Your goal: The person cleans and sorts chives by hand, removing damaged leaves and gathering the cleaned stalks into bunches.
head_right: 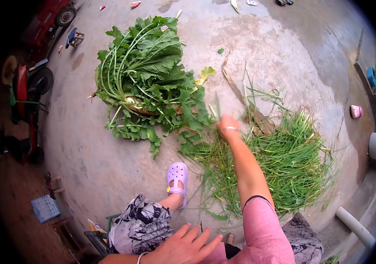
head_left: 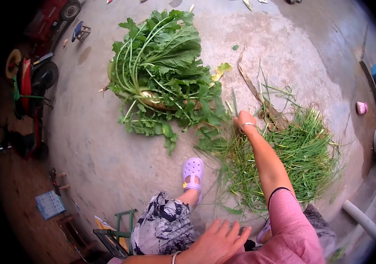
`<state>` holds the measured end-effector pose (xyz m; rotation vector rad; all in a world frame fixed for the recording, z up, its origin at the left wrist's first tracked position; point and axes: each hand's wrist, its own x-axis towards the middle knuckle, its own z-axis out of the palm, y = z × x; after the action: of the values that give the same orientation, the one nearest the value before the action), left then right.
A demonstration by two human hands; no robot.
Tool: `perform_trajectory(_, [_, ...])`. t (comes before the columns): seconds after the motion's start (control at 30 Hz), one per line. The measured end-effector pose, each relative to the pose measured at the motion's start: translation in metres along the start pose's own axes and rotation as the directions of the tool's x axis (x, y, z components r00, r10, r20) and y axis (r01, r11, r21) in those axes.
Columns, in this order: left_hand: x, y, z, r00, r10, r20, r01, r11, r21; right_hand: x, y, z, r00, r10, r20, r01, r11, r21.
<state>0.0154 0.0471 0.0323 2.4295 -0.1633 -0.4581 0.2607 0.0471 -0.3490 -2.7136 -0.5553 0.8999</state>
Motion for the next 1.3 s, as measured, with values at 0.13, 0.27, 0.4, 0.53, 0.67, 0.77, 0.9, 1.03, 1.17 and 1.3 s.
perform_trajectory(0.13, [-0.004, 0.004, 0.002, 0.999, 0.016, 0.032, -0.014, 0.997, -0.071, -0.012, 0.021, 0.004, 0.997, -0.025, -0.074, 0.034, 0.992, 0.118])
perform_trajectory(0.27, [-0.005, 0.012, -0.012, 0.988, -0.007, 0.154, 0.038, 0.979, -0.2, -0.028, 0.05, -0.007, 0.952, -0.171, -0.255, 0.273, 0.851, 0.449])
perform_trajectory(0.4, [-0.006, 0.004, 0.021, 0.989, 0.081, 0.125, -0.103, 0.979, 0.177, -0.091, 0.047, -0.072, 0.976, -0.172, -0.136, 0.205, 0.5, 0.842])
perform_trajectory(0.53, [0.004, 0.011, 0.004, 0.998, 0.008, 0.057, -0.015, 0.994, 0.109, -0.167, 0.03, -0.14, 0.961, -0.227, -0.16, 0.202, 0.176, 0.964])
perform_trajectory(0.67, [0.014, 0.005, 0.001, 0.966, -0.012, -0.257, 0.018, 1.0, 0.024, -0.241, 0.017, -0.194, 0.933, -0.31, -0.184, 0.151, -0.128, 0.98])
perform_trajectory(0.77, [0.026, -0.01, 0.018, 0.818, 0.033, -0.575, -0.055, 0.998, -0.022, -0.29, 0.012, -0.22, 0.885, -0.429, -0.18, 0.132, -0.14, 0.981])
perform_trajectory(0.9, [0.039, 0.004, 0.023, 0.874, -0.112, -0.474, -0.111, 0.902, -0.418, -0.345, 0.01, -0.228, 0.863, -0.477, -0.167, 0.182, -0.015, 0.983])
perform_trajectory(1.03, [0.042, 0.032, 0.024, 0.93, -0.134, -0.342, -0.26, 0.419, -0.87, -0.382, 0.021, -0.238, 0.883, -0.423, -0.201, 0.249, 0.059, 0.967])
perform_trajectory(1.17, [0.049, 0.037, 0.027, 0.942, -0.136, -0.306, -0.28, 0.182, -0.943, -0.406, 0.033, -0.242, 0.891, -0.401, -0.211, 0.316, 0.218, 0.923])
perform_trajectory(1.3, [0.055, 0.039, 0.036, 0.961, -0.139, -0.238, -0.218, 0.145, -0.965, -0.414, 0.042, -0.246, 0.92, -0.368, -0.133, 0.269, 0.348, 0.898])
